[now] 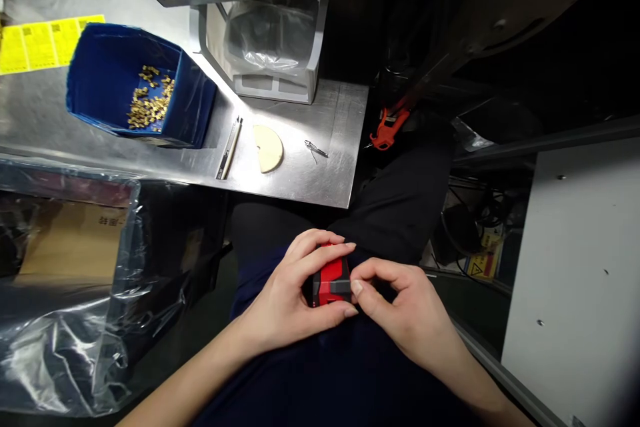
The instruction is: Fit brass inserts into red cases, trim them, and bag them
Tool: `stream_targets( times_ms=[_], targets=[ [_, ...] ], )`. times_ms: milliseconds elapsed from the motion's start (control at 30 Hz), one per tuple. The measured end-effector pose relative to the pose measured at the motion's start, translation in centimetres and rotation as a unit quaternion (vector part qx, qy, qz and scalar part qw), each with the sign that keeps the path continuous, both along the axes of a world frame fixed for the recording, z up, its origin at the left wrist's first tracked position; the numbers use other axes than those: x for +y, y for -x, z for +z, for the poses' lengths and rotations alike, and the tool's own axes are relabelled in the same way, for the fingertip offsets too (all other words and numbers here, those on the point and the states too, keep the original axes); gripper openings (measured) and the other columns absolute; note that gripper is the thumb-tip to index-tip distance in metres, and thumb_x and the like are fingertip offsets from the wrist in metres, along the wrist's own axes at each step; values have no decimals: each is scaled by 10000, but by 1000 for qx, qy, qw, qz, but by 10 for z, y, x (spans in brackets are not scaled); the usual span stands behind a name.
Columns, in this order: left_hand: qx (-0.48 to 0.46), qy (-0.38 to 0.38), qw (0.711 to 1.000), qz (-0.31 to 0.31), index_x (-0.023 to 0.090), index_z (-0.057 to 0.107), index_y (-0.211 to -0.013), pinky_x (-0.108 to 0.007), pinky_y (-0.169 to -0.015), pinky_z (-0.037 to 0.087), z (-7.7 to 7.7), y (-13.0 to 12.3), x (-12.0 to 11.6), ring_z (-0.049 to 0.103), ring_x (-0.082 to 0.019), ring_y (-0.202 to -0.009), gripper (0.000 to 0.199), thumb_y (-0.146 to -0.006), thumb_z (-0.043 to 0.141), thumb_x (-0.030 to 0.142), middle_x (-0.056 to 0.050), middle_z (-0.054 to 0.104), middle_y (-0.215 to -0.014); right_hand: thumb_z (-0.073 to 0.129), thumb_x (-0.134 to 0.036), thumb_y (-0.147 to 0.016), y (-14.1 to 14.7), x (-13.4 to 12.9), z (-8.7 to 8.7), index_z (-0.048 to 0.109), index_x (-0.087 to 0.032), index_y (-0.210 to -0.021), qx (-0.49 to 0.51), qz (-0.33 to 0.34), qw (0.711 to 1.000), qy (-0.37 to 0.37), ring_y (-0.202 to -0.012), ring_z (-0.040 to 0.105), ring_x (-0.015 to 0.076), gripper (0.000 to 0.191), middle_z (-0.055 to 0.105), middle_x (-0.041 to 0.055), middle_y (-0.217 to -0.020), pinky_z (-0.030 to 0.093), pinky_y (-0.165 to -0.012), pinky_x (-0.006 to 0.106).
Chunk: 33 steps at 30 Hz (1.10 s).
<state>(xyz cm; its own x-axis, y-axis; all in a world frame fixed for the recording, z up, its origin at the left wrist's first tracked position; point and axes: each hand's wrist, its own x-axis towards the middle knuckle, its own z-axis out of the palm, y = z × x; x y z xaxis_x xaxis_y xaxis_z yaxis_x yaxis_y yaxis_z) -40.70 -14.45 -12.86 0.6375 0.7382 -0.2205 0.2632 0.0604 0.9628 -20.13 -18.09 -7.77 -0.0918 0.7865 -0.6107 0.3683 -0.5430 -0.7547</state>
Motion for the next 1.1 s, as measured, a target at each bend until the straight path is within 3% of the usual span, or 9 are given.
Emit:
stream_targets(
  times_ms=[200,400,500,567,633,800,867,933,1100],
  targets=[
    [-9,-8,1000,0,330,500,-1489,-459,-1193,393,-2,1,-1,465,-300,-1384,799,-787,879,380,-77,564,-1436,607,-231,-924,-2,3,-2,708,-244,-808,4,20,1000,12,-694,622,110,154,690,-77,-746,435,-664,219],
    [-27,27,999,-1,324,558,-1466,-467,-1195,389,-8,1,1,493,-319,-1373,792,-756,901,396,-88,553,-1439,589,-145,-878,-6,6,-17,656,-238,-759,-119,52,992,-9,-670,610,126,165,670,-70,-730,412,-657,271],
    [-24,62,997,24,330,607,-1426,-462,-1165,417,-8,2,2,531,-321,-1340,729,-759,898,372,-90,558,-1427,597,-126,-888,-11,3,-24,660,-258,-950,-107,30,993,-38,-854,664,151,160,702,-47,-916,477,-785,268],
    [-36,90,994,43,326,654,-1376,-457,-1150,427,-8,3,3,539,-325,-1332,663,-760,896,362,-92,566,-1420,600,-111,-903,-14,1,-26,619,-276,-1158,-80,28,994,-67,-1036,656,171,305,690,-14,-1118,492,-919,283],
    [-56,122,989,64,318,692,-1326,-437,-1132,439,-8,4,5,538,-322,-1333,582,-777,881,359,-91,575,-1413,594,-99,-925,-15,0,-25,597,-291,-1233,-35,61,994,-86,-1135,628,182,362,664,5,-1220,481,-997,303],
    [-44,236,959,149,270,727,-1256,-406,-1055,467,-12,1,15,601,-302,-1224,414,-888,758,458,-78,689,-1236,650,-150,-970,-9,7,-35,675,-265,-1143,95,201,967,-126,-1176,616,200,209,685,21,-1235,451,-1066,332],
    [-27,296,936,188,260,712,-1270,-401,-1004,490,-14,-3,20,629,-296,-1168,410,-941,679,503,-67,727,-1124,680,-206,-976,-3,9,-46,691,-243,-1113,100,193,965,-149,-1091,646,203,143,707,35,-1162,485,-997,324],
    [-36,311,927,208,256,697,-1296,-413,-1047,470,-13,-7,24,618,-297,-1207,434,-995,573,543,-66,736,-1153,650,-221,-1000,3,9,-57,715,-235,-1034,95,157,967,-176,-966,670,191,75,726,34,-1052,512,-889,309],
    [-61,216,954,197,258,697,-1329,-414,-1211,324,-8,-8,31,527,-277,-1371,454,-1077,392,481,-41,646,-1440,612,-211,-1018,9,4,-66,748,-235,-938,113,65,970,-206,-847,686,172,160,732,26,-929,520,-776,282]
  ],
)
